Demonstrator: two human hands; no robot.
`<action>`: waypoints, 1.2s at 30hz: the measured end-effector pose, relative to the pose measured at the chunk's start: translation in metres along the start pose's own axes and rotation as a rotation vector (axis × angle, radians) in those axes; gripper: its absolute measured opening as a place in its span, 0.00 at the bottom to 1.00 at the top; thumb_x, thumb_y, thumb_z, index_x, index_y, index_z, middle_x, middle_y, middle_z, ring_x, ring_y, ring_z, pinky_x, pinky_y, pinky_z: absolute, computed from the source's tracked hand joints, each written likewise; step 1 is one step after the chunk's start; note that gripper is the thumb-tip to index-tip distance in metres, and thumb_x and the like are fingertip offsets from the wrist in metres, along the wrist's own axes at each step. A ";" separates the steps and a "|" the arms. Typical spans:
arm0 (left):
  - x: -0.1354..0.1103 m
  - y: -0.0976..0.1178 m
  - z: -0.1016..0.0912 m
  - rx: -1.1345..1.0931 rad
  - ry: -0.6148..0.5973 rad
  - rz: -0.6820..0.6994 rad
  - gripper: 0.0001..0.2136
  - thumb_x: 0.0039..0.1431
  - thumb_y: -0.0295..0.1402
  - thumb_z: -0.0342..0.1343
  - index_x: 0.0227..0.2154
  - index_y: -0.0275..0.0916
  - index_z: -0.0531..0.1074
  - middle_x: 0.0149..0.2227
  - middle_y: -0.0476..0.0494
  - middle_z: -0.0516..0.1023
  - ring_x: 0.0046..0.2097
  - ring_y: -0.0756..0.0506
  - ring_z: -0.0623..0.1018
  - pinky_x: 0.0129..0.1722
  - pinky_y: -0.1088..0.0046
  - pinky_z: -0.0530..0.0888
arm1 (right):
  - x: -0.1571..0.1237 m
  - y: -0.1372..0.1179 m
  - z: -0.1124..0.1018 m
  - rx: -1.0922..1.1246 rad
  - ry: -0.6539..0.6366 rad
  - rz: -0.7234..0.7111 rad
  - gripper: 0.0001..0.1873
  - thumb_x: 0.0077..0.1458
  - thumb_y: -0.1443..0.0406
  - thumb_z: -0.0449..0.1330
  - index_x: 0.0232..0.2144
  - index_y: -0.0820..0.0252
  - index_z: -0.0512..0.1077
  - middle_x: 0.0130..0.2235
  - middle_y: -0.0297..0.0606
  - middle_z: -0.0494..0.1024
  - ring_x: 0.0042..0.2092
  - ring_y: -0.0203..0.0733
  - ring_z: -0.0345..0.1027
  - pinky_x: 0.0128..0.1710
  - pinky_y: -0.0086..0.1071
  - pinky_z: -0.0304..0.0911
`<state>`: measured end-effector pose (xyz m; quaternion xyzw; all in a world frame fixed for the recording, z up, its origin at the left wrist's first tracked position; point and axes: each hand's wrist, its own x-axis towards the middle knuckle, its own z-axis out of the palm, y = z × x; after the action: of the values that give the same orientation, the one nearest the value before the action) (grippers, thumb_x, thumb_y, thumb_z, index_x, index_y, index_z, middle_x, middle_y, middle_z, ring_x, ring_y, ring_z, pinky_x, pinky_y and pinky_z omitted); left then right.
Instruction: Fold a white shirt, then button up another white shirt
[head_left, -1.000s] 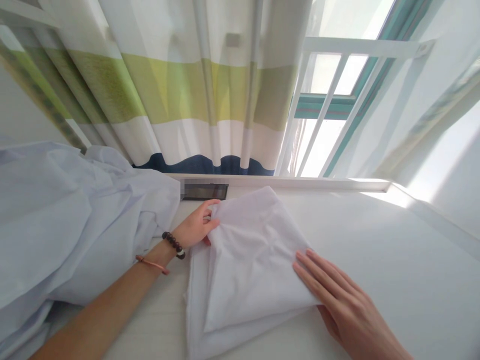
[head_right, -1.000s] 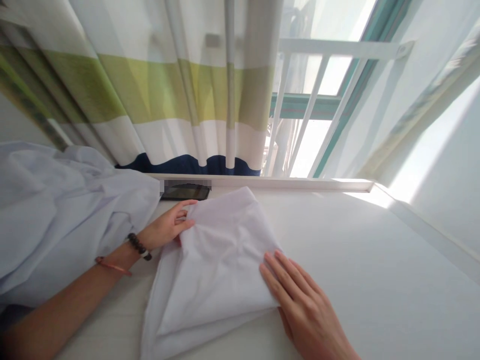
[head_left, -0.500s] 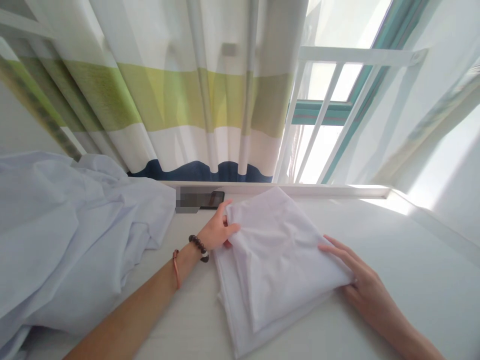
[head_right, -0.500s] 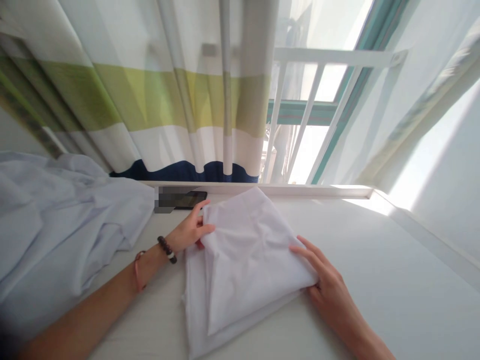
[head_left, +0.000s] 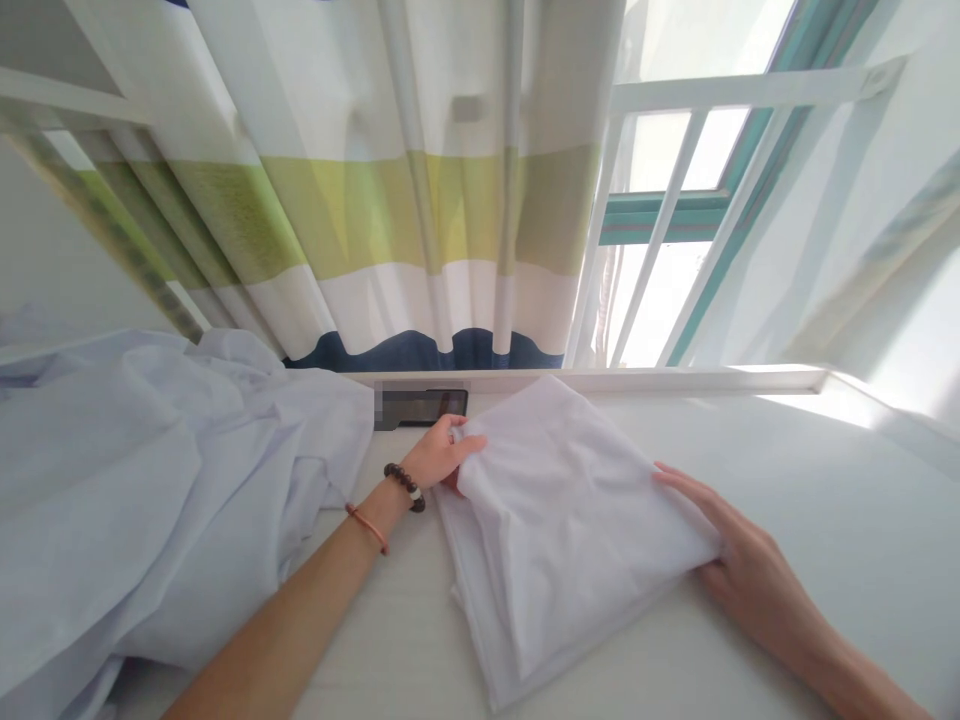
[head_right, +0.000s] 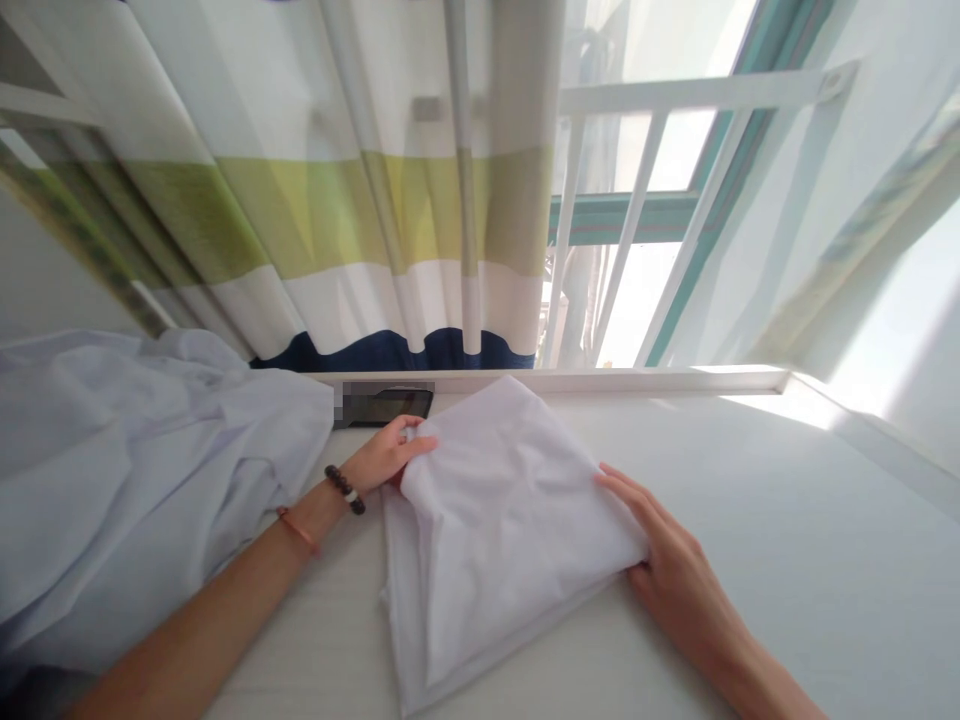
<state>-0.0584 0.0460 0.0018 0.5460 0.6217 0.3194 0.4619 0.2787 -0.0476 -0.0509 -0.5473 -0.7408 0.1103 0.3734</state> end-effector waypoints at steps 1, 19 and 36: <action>0.001 0.000 -0.003 0.003 -0.013 -0.005 0.25 0.51 0.39 0.61 0.49 0.36 0.60 0.28 0.48 0.74 0.23 0.47 0.75 0.19 0.76 0.69 | 0.002 0.001 -0.001 0.017 0.017 0.049 0.39 0.38 0.74 0.48 0.55 0.49 0.65 0.58 0.32 0.70 0.56 0.45 0.66 0.53 0.35 0.63; -0.013 0.024 -0.004 -0.260 -0.086 0.023 0.23 0.34 0.39 0.70 0.33 0.36 0.68 0.33 0.48 0.76 0.34 0.47 0.76 0.33 0.74 0.71 | 0.004 0.012 -0.027 -0.159 0.000 -0.302 0.31 0.53 0.74 0.51 0.58 0.48 0.62 0.62 0.42 0.60 0.59 0.49 0.61 0.51 0.42 0.66; -0.013 0.010 -0.002 -0.053 -0.079 0.054 0.27 0.37 0.39 0.68 0.43 0.40 0.68 0.44 0.41 0.73 0.41 0.40 0.76 0.26 0.74 0.72 | -0.013 -0.042 -0.007 -0.399 -0.054 -0.670 0.29 0.52 0.77 0.54 0.57 0.57 0.65 0.62 0.46 0.61 0.62 0.50 0.54 0.60 0.51 0.51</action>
<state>-0.0567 0.0358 0.0146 0.5625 0.5793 0.3262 0.4915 0.2549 -0.0771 -0.0276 -0.3340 -0.8949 -0.1495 0.2553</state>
